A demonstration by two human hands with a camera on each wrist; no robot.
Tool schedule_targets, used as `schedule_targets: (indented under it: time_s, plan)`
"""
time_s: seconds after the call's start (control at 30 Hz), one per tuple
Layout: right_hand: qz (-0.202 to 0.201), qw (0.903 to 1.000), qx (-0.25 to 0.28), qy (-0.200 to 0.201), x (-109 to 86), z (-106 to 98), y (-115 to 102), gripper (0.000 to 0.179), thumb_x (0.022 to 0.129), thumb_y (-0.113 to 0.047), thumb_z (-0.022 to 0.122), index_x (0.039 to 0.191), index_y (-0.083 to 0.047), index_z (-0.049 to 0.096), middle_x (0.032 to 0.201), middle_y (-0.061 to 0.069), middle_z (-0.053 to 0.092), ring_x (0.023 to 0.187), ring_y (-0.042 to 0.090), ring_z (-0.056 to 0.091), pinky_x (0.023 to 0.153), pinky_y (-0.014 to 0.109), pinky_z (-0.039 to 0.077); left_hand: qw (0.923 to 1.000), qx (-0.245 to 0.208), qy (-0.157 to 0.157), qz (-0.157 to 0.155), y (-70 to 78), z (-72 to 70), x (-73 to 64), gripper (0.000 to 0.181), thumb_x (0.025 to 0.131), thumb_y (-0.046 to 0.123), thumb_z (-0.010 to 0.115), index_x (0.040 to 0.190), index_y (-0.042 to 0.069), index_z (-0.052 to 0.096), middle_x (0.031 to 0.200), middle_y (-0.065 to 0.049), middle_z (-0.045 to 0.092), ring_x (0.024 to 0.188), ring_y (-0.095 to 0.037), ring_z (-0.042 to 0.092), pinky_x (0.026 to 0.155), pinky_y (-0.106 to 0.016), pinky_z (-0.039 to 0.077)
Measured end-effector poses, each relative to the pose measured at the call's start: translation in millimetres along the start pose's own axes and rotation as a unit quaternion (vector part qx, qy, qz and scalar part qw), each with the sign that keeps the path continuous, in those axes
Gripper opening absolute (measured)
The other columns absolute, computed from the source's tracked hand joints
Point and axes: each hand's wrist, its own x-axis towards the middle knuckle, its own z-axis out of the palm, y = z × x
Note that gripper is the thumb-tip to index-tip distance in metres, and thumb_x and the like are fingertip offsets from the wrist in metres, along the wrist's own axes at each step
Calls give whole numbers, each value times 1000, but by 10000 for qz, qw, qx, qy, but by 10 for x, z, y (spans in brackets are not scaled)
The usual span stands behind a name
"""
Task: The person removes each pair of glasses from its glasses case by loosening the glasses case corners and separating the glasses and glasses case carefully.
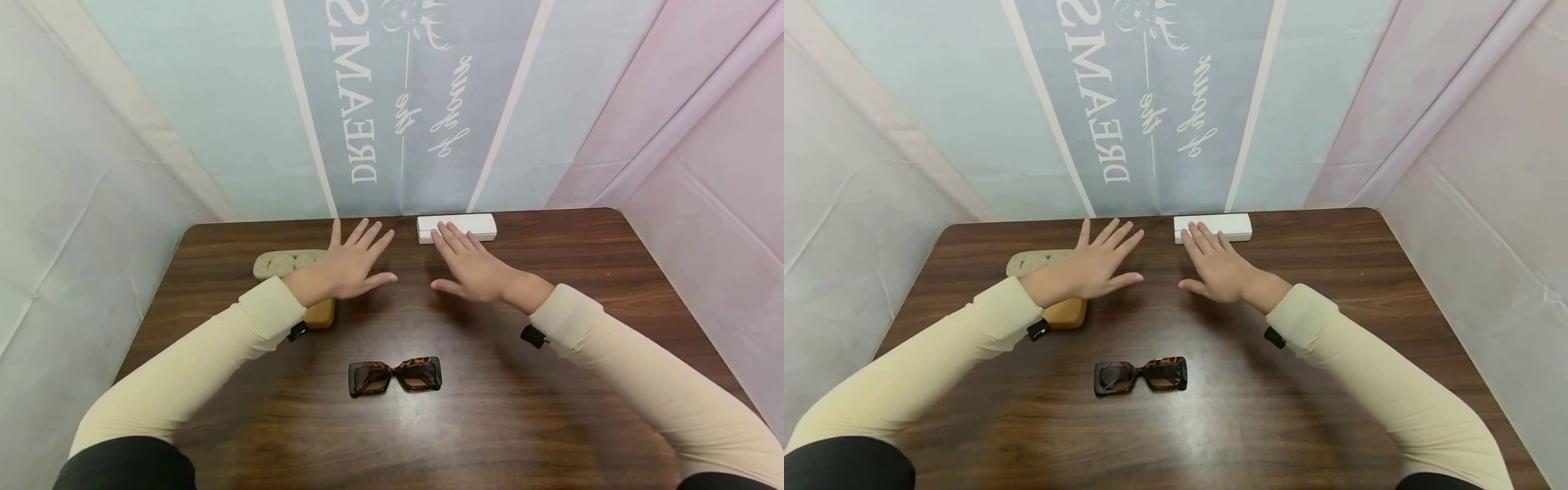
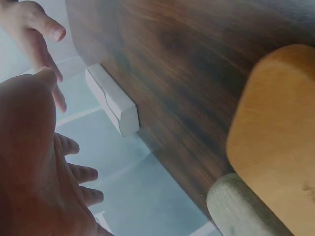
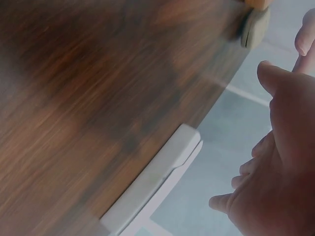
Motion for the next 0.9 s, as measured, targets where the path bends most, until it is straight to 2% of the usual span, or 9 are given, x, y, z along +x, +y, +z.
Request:
schedule_targets:
  time_s: [0.3, 0.47, 0.63, 0.9]
  plan:
    - [-260, 9997, 16, 42, -8, 29, -166, 93, 102, -44, 61, 159, 8, 9, 166, 28, 2, 154, 43, 2, 119, 63, 10, 9997, -199, 84, 90, -32, 66, -236, 85, 103, 66, 37, 165, 15, 11, 169, -17, 8, 155, -38, 2, 113, -73, -6]
    - [-333, 9994, -11, -101, 19, 31, -266, 92, 103, -45, 59, 160, 7, 9, 167, 27, 2, 154, 42, 2, 120, 61, 10, 9999, -131, 88, -2, -119, 157, -387, 85, 102, 66, 39, 165, 14, 13, 169, -18, 10, 155, -38, 6, 114, -72, -2]
    - [-400, 9989, 42, -242, 55, 31, -368, 92, 103, -45, 58, 161, 5, 8, 167, 25, 0, 155, 38, -1, 121, 59, 9, 9995, -174, 248, -101, -219, 200, -559, 85, 102, 63, 44, 164, 12, 17, 168, -19, 15, 154, -38, 14, 115, -72, 5]
    - [-545, 9980, 27, -330, 116, 33, -520, 92, 104, -50, 54, 161, 3, 7, 168, 23, -1, 155, 36, -2, 122, 58, 9, 9991, -377, 88, -158, -259, 188, -767, 86, 103, 62, 43, 164, 9, 14, 167, -20, 15, 154, -39, 14, 114, -73, 9]
